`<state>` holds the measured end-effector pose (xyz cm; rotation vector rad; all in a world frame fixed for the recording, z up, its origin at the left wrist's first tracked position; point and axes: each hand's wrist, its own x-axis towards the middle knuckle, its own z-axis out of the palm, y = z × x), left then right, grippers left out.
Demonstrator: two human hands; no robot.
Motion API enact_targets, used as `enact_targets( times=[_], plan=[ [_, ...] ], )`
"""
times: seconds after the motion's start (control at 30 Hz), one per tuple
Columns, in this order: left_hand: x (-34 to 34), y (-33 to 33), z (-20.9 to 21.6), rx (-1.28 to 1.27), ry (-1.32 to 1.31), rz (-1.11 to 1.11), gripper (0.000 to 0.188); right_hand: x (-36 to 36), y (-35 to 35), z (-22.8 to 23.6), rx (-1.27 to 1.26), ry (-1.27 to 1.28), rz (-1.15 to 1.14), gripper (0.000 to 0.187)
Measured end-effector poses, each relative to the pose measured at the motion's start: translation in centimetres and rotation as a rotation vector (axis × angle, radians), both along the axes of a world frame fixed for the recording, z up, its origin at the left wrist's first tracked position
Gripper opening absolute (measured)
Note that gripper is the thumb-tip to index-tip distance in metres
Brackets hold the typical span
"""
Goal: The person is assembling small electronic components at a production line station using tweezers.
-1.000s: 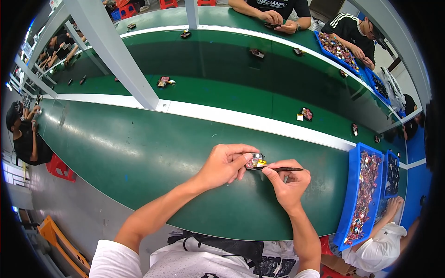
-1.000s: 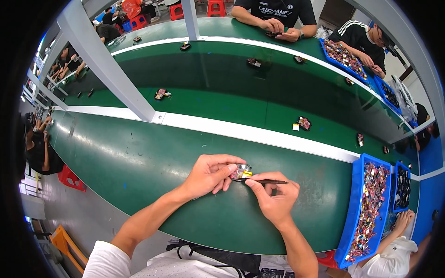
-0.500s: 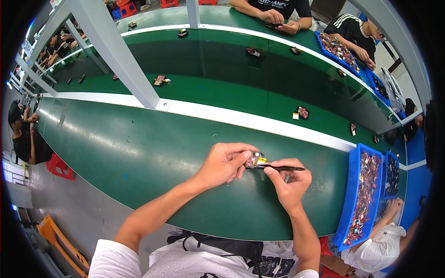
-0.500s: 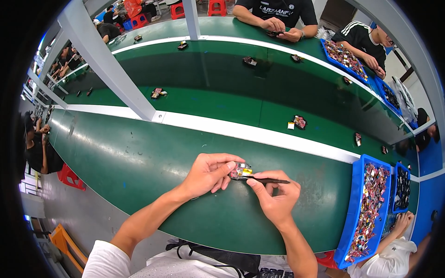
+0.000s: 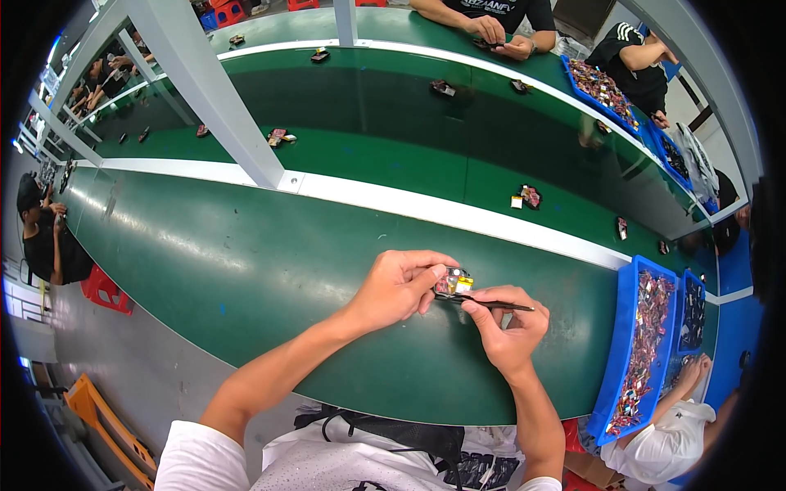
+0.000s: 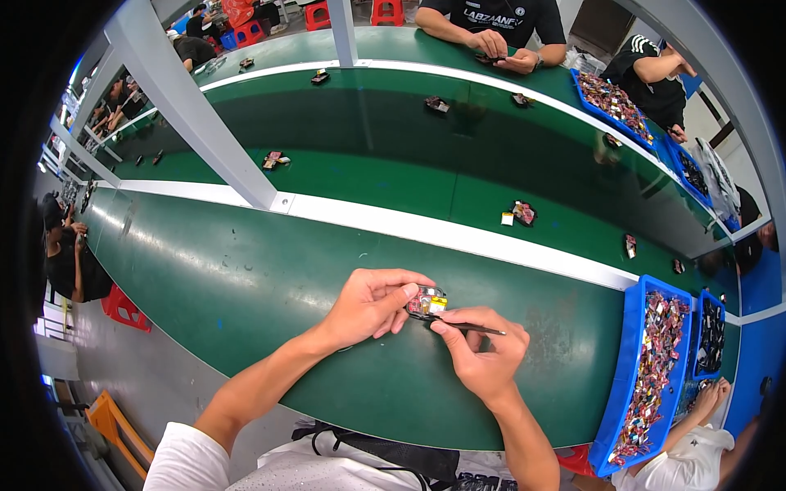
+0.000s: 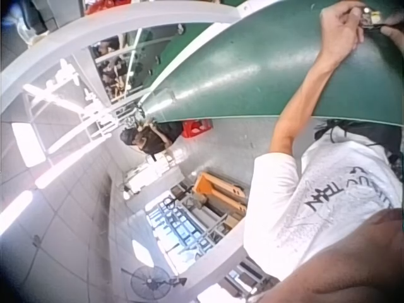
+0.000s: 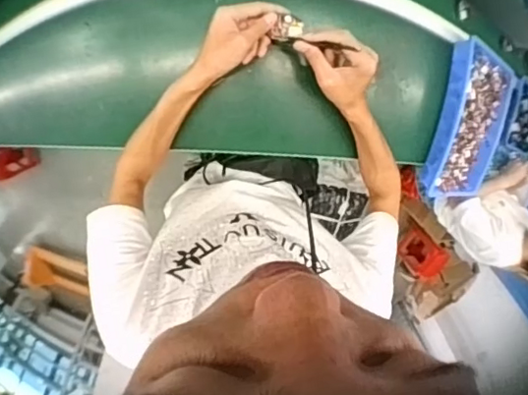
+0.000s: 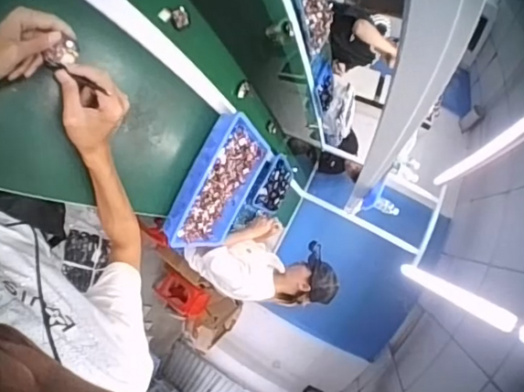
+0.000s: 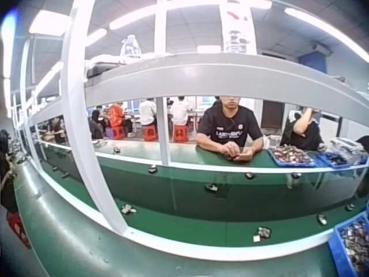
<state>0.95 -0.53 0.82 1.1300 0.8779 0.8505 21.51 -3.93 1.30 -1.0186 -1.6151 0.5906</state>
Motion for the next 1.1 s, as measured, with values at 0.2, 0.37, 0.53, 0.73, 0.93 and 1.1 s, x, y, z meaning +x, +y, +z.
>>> enact_targets(
  times=[0.2, 0.37, 0.53, 0.73, 0.93, 1.1],
  plan=[
    [0.2, -0.1, 0.4, 0.006, 0.029, 0.0, 0.028, 0.0, 0.0, 0.0, 0.001, -0.003, 0.001, 0.015],
    [0.4, -0.1, 0.6, 0.041, 0.032, -0.004, 0.028, 0.1, -0.1, 0.0, 0.007, -0.011, 0.004, 0.015],
    [0.5, -0.2, -0.6, 0.168, 0.069, 0.032, 0.027, -0.1, -0.1, 0.1, 0.023, -0.038, 0.011, 0.016],
    [0.3, -0.1, -0.2, 0.117, 0.092, 0.009, 0.026, -0.2, -0.1, 0.7, 0.055, -0.093, 0.05, 0.013],
    [-0.1, 0.3, -0.3, -0.034, 0.038, -0.065, 0.025, -0.1, 0.0, 0.9, 0.109, -0.177, 0.095, 0.014],
    [0.3, -0.1, 0.1, 0.031, 0.115, -0.067, 0.026, -0.1, 0.1, 0.3, 0.22, -0.196, 0.099, 0.018]
  ],
)
